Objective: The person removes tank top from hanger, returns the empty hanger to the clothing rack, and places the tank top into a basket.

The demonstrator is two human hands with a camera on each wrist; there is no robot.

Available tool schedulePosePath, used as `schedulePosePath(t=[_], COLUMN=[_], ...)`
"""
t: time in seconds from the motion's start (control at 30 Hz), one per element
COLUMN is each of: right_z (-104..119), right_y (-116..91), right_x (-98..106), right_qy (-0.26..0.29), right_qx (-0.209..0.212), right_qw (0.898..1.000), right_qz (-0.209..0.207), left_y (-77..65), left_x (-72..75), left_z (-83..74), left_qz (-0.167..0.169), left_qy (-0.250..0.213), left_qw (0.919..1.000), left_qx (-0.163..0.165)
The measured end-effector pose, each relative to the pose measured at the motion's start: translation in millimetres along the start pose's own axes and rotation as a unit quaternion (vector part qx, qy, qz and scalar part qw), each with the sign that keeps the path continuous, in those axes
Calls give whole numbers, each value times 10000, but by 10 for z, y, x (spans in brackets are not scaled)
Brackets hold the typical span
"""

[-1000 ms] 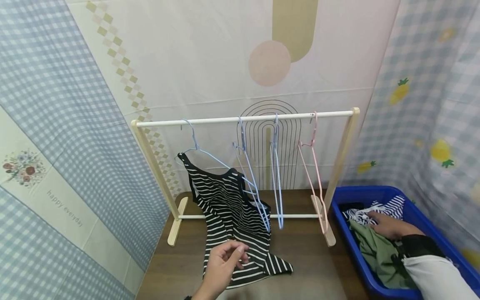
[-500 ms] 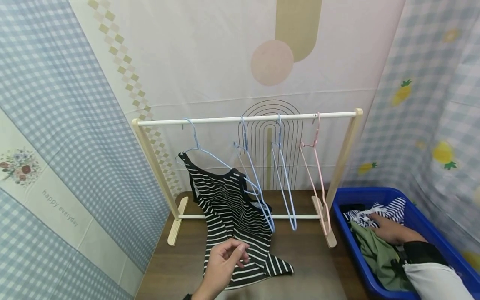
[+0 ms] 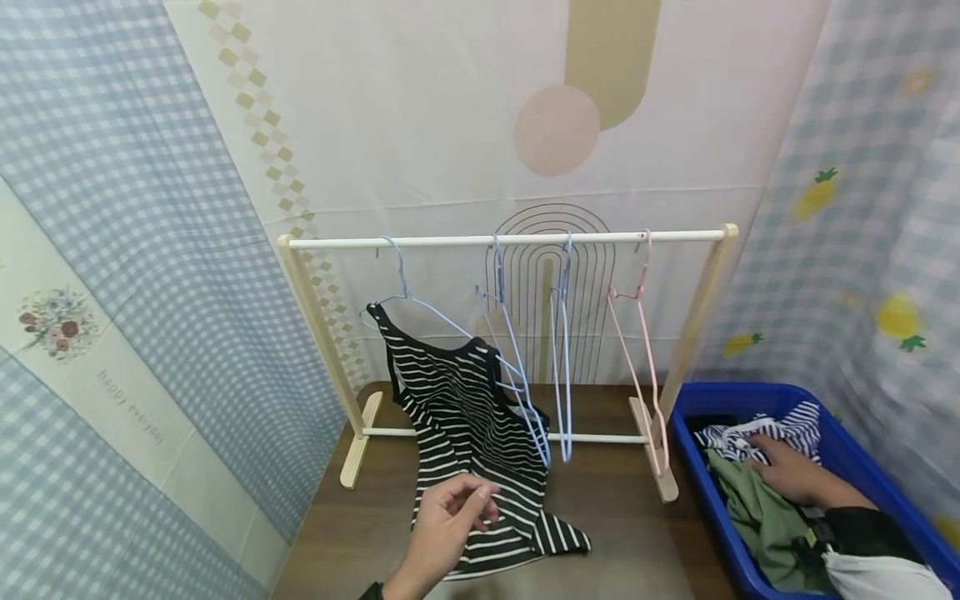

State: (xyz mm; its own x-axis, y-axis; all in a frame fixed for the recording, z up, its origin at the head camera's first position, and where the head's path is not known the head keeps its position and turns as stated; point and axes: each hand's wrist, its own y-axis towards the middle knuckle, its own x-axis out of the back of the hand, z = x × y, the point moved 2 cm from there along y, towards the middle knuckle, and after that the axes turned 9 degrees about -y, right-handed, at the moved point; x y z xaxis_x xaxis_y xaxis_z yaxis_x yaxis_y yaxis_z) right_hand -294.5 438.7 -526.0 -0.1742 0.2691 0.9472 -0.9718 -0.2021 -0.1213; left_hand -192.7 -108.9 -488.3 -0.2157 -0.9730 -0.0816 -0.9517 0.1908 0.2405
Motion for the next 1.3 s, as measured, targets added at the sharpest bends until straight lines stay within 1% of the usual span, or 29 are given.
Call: schedulePosePath(t=[0.07, 0.13, 0.2, 0.27, 0.37, 0.4, 0.43, 0.47, 0.53, 0.6, 0.63, 0.7, 0.77, 0.83, 0.9, 0.93, 1.0, 1.03, 1.07, 1.1, 1.2, 1.3], right_z=[13, 66, 150, 261, 497, 599, 707, 818, 1040, 1256, 1357, 1558, 1748, 1940, 2133, 2231, 2426, 2515, 2598, 2673, 2847, 2949], right_y=[-28, -66, -103, -140, -173, -185, -193, -201, -209, -224, -230, -240, -250, -246, -253, -266, -298, -323, -349, -377, -454, -507], right_x=[44, 112, 214, 316, 451, 477, 492, 497, 471, 412, 380, 304, 198, 72, -68, -131, -242, -284, -322, -354, -413, -437], right_qy=[-16, -60, -64, -129, -130, -101, -75, -41, -56, -39, -61, -38, -49, -185, -340, -413, -519, -537, -506, -475, -399, -365], right_qx=[-12, -129, -238, -392, -469, -435, -334, -165, 186, 526, 672, 924, 1218, 1631, 2111, 2336, 2677, 2803, 2862, 2899, 2890, 2883], right_qw=[9999, 9995, 9993, 9981, 9951, 9934, 9902, 9857, 9735, 9602, 9541, 9444, 9322, 9140, 8918, 8830, 8724, 8703, 8720, 8745, 8869, 8924], right_qz=[-157, -279, -296, -448, -863, -1058, -1357, -1677, -2279, -2744, -2916, -3156, -3408, -3711, -3987, -4050, -4057, -4015, -3938, -3861, -3583, -3453], left_y=[12, 17, 20, 20, 11, 6, 3, 0, -3, -4, -4, -5, -8, -9, -7, -5, 0, 3, 5, 8, 16, 25], left_x=[-6, -7, -4, 1, 10, 12, 13, 14, 13, 11, 11, 10, 7, -1, -15, -24, -42, -50, -58, -65, -83, -94], left_z=[-30, -56, -76, -85, -88, -84, -78, -72, -61, -54, -54, -60, -67, -74, -79, -83, -89, -91, -92, -92, -85, -75], left_qz=[14, 64, 94, 109, 71, 44, 16, -20, -72, -102, -96, -79, -44, -2, 29, 51, 83, 96, 107, 111, 124, 131], left_qy=[26, 66, 84, 89, 100, 103, 109, 108, 104, 94, 99, 94, 88, 86, 71, 71, 63, 48, 37, 27, -6, -25], left_qw=[10000, 9999, 9998, 9998, 9999, 9999, 9999, 9999, 9998, 9996, 9997, 9998, 9999, 10000, 10000, 10000, 9999, 9999, 9999, 9999, 9999, 9999], left_qx=[-61, -141, -153, -124, -87, -62, -17, 39, 153, 232, 221, 168, 109, 47, 25, -1, -26, -28, -23, -11, 6, -29])
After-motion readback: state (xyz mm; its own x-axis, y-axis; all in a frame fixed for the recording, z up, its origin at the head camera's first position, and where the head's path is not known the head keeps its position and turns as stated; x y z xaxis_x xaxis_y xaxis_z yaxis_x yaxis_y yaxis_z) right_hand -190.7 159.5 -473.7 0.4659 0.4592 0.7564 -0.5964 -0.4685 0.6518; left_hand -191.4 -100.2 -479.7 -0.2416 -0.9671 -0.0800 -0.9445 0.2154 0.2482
